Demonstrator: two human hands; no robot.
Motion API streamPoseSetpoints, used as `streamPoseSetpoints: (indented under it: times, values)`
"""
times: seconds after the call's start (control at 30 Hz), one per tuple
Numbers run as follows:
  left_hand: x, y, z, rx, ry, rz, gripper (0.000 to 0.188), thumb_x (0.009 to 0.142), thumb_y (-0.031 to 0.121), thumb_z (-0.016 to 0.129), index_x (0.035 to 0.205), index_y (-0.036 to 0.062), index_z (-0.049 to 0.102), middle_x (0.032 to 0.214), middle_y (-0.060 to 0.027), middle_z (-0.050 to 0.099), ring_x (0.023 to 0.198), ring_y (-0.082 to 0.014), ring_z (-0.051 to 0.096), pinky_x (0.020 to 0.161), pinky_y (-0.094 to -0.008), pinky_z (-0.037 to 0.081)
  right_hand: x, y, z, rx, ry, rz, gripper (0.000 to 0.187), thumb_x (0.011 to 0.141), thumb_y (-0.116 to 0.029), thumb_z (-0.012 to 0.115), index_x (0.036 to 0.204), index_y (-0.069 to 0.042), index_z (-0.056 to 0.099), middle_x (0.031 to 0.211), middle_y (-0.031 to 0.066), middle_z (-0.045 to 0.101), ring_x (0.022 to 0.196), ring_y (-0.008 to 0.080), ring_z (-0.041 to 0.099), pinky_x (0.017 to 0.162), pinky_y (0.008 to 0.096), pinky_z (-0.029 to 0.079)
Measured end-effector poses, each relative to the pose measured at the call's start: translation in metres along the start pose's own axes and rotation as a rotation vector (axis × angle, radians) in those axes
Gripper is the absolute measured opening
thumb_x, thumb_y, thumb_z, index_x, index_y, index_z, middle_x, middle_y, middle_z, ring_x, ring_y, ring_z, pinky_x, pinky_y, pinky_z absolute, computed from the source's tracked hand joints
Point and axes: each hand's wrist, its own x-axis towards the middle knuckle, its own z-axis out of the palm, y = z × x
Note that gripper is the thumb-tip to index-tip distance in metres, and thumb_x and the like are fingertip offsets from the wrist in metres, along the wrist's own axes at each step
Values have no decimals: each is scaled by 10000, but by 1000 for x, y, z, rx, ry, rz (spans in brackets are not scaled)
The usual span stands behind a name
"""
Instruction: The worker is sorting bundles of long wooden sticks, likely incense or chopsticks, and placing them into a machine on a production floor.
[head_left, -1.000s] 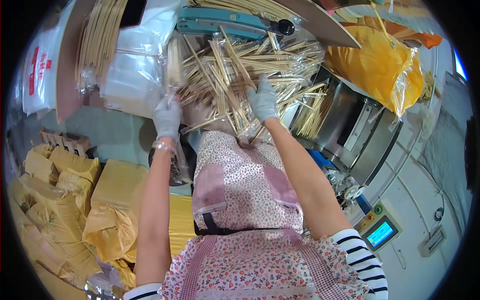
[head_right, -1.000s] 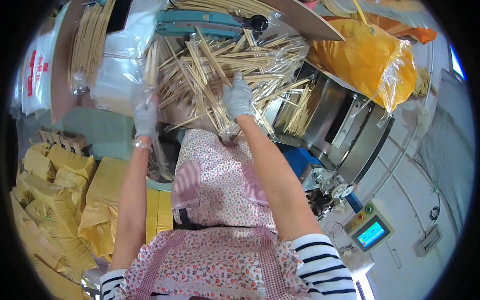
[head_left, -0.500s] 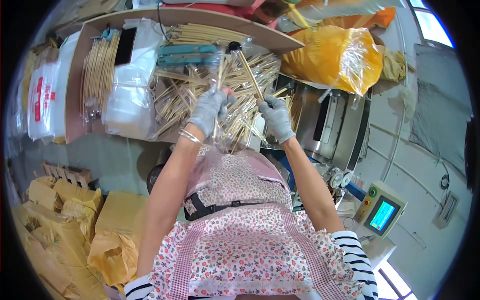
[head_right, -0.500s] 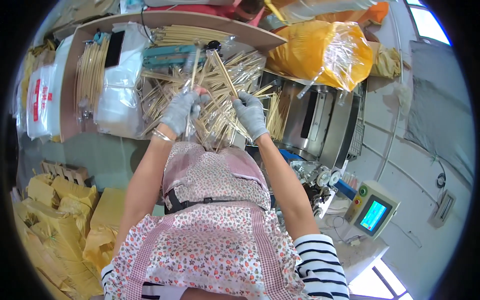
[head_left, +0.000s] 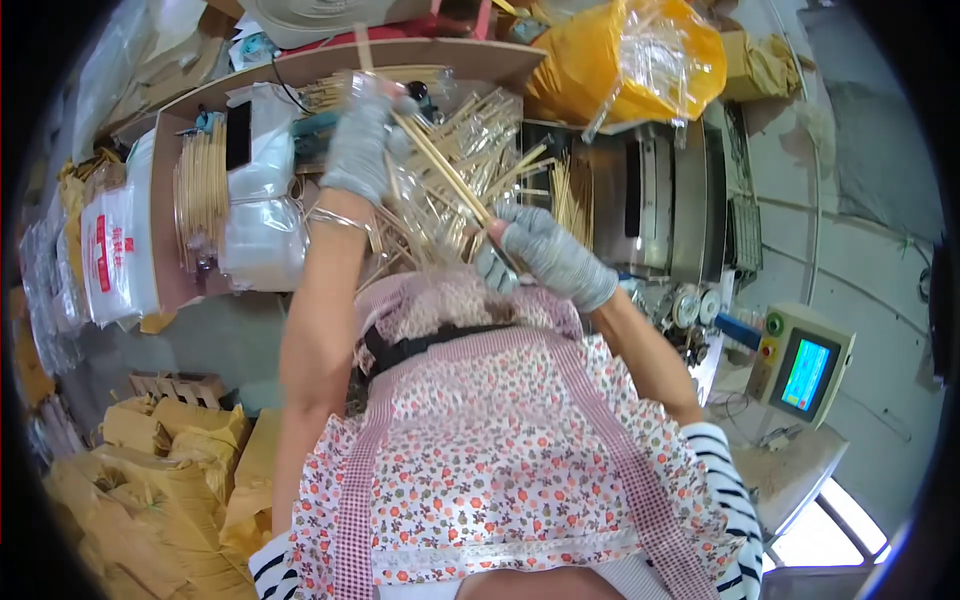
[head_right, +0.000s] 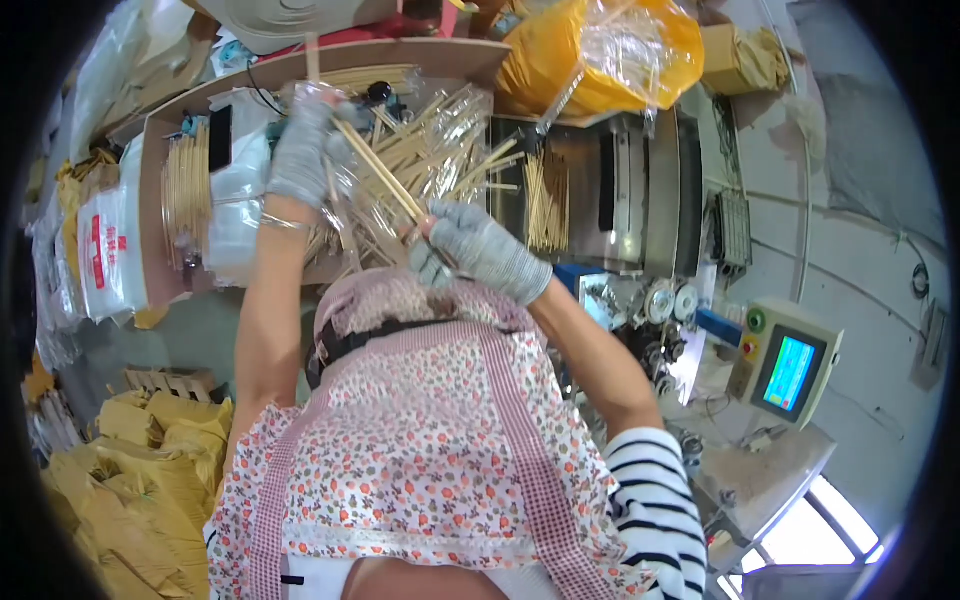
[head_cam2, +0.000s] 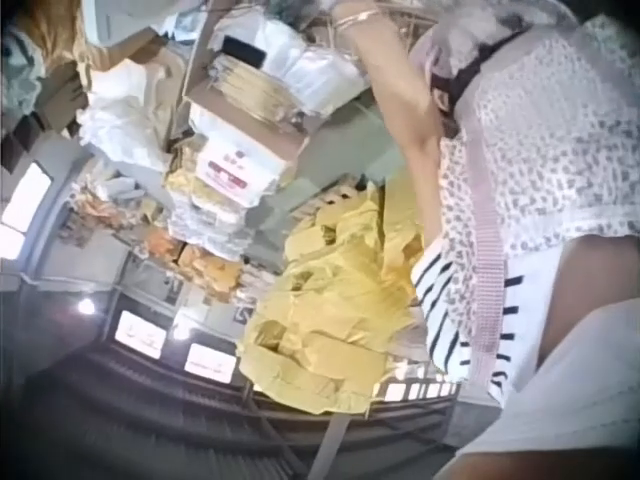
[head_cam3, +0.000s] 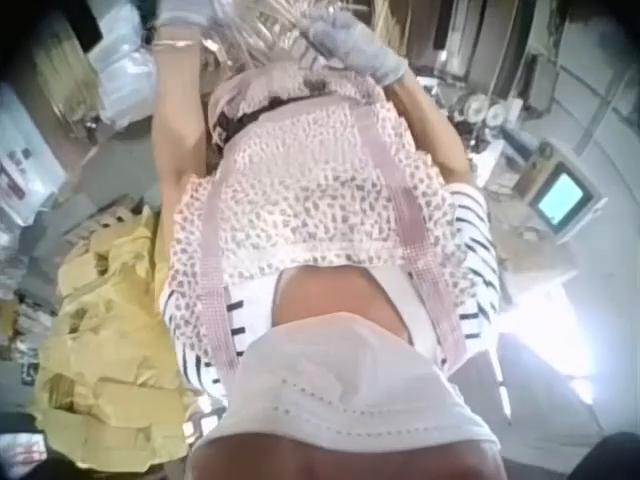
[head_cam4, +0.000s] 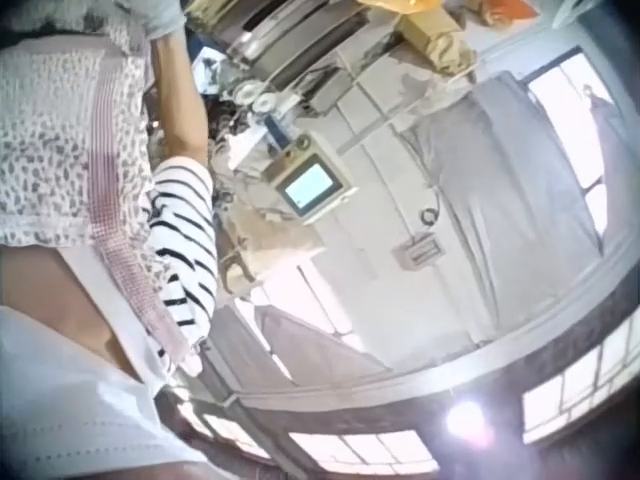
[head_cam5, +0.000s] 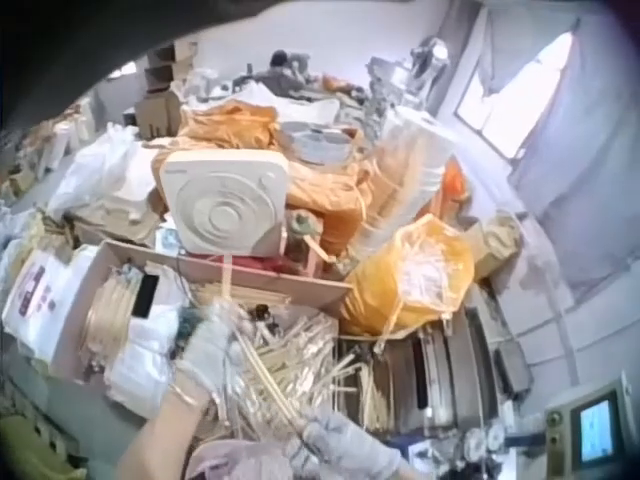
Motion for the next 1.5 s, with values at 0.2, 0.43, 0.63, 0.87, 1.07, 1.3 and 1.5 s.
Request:
streamPoseSetpoints:
  times: [0.2,0.43,0.63,0.87,1.07,1.3,1.5]
  values:
    - [-17,3,12,150,161,268,188,873,255,523,786,89,542,586,2,529,469,-56,406,390,-211,295,10,1,-6,-55,-259,-140,324,894,-307,507,941,11,547,722,48,609,614,99,579,578,214,485]
    - [-65,-11,31,330,281,189,214,898,278,491,780,103,521,607,12,517,481,-65,415,427,-222,323,35,-8,29,450,-253,-54,273,896,-269,518,886,1,554,705,49,606,573,100,579,534,209,487]
    - [-56,18,21,44,147,286,211,906,284,484,818,93,501,584,33,462,493,-91,438,453,-238,360,34,-22,19,-72,-16,-159,232,902,-215,471,828,-11,553,581,-17,463,491,81,410,472,214,351]
    - [-37,62,-37,-193,-213,28,161,900,210,477,926,54,509,521,62,321,458,-73,343,452,-231,333,-42,-7,-16,-742,45,-140,237,861,-240,523,828,-5,542,616,141,502,573,231,501,584,343,413]
    - [-69,90,-12,-43,0,98,193,888,241,510,825,59,520,585,10,405,600,-141,444,591,-293,434,-79,123,-139,-555,533,-288,246,872,-267,531,961,-44,585,560,18,498,492,98,463,457,268,362]
    - [-84,67,0,-276,-300,46,396,871,320,545,576,135,357,504,14,310,492,-146,356,549,-291,375,32,14,-49,146,149,-161,299,917,-315,449,932,-55,596,797,25,627,449,17,308,386,165,235]
    - [-118,54,31,81,-493,70,348,869,310,560,619,113,419,533,20,379,480,-56,360,485,-223,320,78,-54,-4,707,42,-431,315,933,-298,448,1100,-37,509,911,108,634,455,22,304,406,154,278]
